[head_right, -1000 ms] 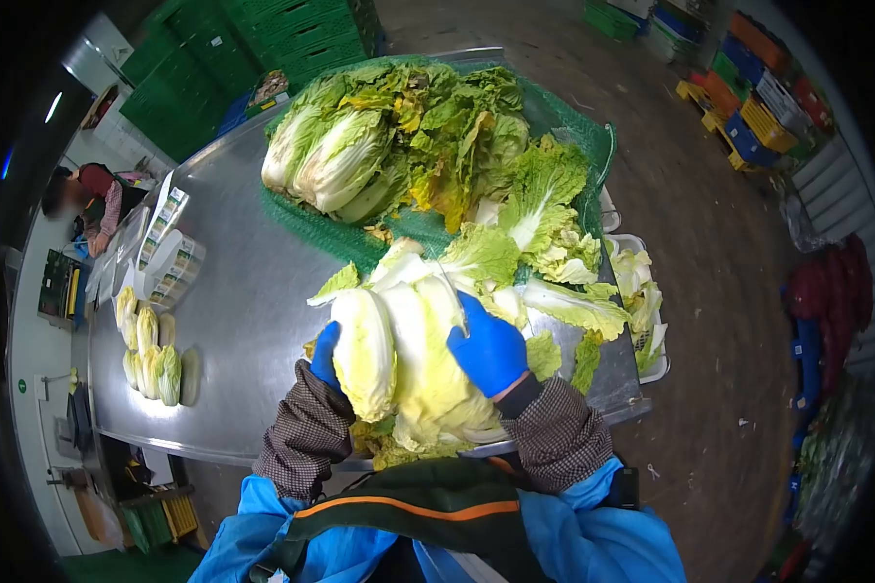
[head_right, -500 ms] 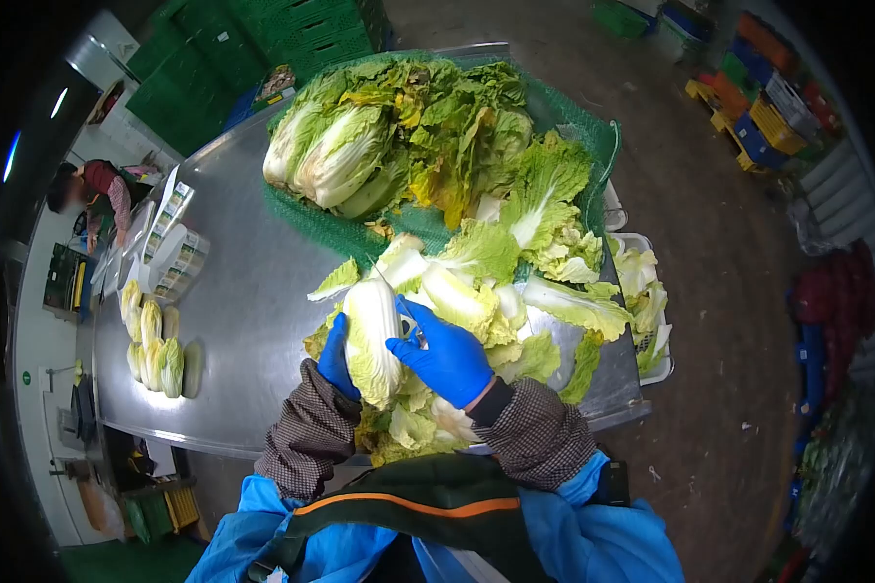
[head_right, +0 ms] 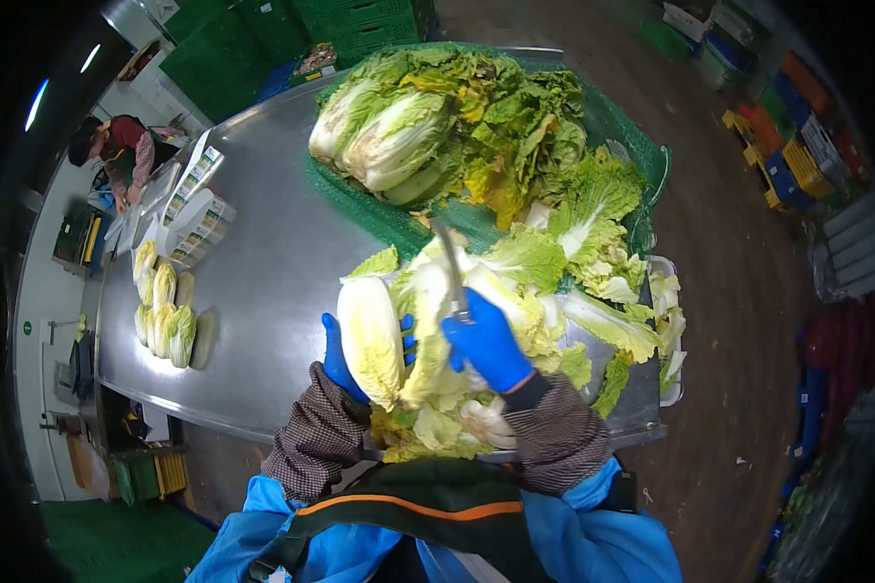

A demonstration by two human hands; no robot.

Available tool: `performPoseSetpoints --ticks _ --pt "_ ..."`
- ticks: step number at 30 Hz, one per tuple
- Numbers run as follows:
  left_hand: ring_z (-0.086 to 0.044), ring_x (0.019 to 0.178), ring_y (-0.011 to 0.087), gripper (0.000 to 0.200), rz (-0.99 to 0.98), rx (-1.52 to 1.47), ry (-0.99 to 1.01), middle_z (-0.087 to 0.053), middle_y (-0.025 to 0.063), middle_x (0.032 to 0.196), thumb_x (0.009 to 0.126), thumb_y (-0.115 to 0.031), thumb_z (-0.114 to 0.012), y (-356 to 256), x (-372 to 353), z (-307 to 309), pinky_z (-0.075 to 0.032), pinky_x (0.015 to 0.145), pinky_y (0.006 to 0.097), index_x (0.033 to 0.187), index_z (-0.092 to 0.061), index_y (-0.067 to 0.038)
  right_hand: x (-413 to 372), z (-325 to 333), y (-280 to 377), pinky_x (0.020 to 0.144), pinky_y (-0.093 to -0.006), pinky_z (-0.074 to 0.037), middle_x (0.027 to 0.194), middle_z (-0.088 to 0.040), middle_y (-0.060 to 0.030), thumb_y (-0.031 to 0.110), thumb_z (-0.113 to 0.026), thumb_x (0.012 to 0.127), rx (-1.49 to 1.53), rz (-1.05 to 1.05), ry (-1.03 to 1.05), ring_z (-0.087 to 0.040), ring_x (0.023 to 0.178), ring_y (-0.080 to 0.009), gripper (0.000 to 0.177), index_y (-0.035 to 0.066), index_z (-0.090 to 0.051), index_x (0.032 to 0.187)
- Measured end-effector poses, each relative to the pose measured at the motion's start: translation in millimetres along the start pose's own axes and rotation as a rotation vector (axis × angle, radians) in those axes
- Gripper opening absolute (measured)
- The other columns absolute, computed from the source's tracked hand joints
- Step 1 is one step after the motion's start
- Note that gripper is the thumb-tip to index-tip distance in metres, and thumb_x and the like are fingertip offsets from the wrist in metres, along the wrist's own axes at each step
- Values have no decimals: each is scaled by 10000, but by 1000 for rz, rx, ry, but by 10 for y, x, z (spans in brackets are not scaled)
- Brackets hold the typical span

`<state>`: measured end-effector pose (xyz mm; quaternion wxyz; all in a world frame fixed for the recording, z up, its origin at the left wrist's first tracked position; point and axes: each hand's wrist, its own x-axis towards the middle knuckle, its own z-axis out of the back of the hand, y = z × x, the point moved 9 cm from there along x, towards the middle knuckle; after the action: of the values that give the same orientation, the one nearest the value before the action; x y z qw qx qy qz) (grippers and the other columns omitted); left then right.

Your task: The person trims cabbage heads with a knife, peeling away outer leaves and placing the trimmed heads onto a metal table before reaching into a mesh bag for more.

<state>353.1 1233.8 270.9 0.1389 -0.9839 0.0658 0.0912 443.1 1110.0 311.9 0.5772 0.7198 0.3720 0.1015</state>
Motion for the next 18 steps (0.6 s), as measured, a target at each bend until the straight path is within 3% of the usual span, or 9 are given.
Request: performPoseSetpoints --ticks 1,4,8,10,12,13,14,17,18 --pt "-486 1181 389 952 -9 5 -36 -452 206 1349 794 -806 -260 -117 -25 -23 -396 1006 492 1435 -283 -103 3 73 1 430 -197 -414 713 -510 9 120 -613 857 17 -11 -44 -474 486 -63 434 36 -480 1261" --pt "-499 1167 384 946 -17 30 -73 -432 201 1369 797 -802 -249 -376 -149 -152 -409 992 500 1438 -270 -106 -32 -146 364 522 -266 -457 697 -541 -51 344 -742 783 -973 370 -292 -518 546 -116 694 35 -446 1329" --pt "-483 1204 359 853 -133 252 -103 -395 189 1402 854 -723 -288 -816 -239 133 -412 998 493 1449 -240 -112 179 -1027 111 715 -269 -483 861 -611 -89 428 -731 778 -539 195 20 -582 752 -127 777 40 -406 1367" --pt "-425 1274 311 744 -199 411 -38 -336 169 1443 914 -583 -394 -1032 -359 -37 -406 1014 473 1471 -168 -144 387 -1343 60 778 -266 -486 985 -608 -101 353 -703 825 -527 414 10 -592 876 -135 689 37 -409 1361" --pt "-420 1277 306 757 -211 635 -285 -349 159 1430 916 -526 -467 -1307 -643 -54 -387 1037 450 1476 -116 -158 636 -1558 -328 841 -278 -480 1100 -585 -121 272 -667 861 -45 9 132 -579 979 -149 604 27 -415 1351" --pt "-426 1272 298 780 -285 615 -217 -369 154 1411 907 -460 -535 -1447 -676 84 -383 1043 424 1474 -85 -171 748 -1751 -443 870 -289 -472 1121 -578 -113 218 -638 882 189 47 177 -564 1016 -151 555 12 -413 1347" --pt "-442 1256 292 763 -463 496 -127 -370 148 1408 900 -407 -569 -1540 -811 155 -415 1016 417 1461 -133 -127 822 -1836 -643 746 -255 -502 1044 -596 -90 213 -626 889 38 -8 99 -590 869 -115 540 15 -415 1345" --pt "-508 1190 297 689 -267 308 -204 -454 158 1342 900 -358 -577 -1803 -1162 616 -444 989 415 1423 -245 -53 969 -2446 -689 513 -210 -447 800 -572 -11 197 -625 889 -356 178 167 -528 592 -62 522 98 -430 1363" --pt "-521 1176 299 671 -208 217 -265 -480 159 1318 899 -351 -581 -1956 -1306 957 -452 980 416 1408 -276 -39 963 -2600 -687 482 -204 -426 746 -553 7 192 -625 888 -357 93 189 -507 554 -53 517 118 -437 1363"
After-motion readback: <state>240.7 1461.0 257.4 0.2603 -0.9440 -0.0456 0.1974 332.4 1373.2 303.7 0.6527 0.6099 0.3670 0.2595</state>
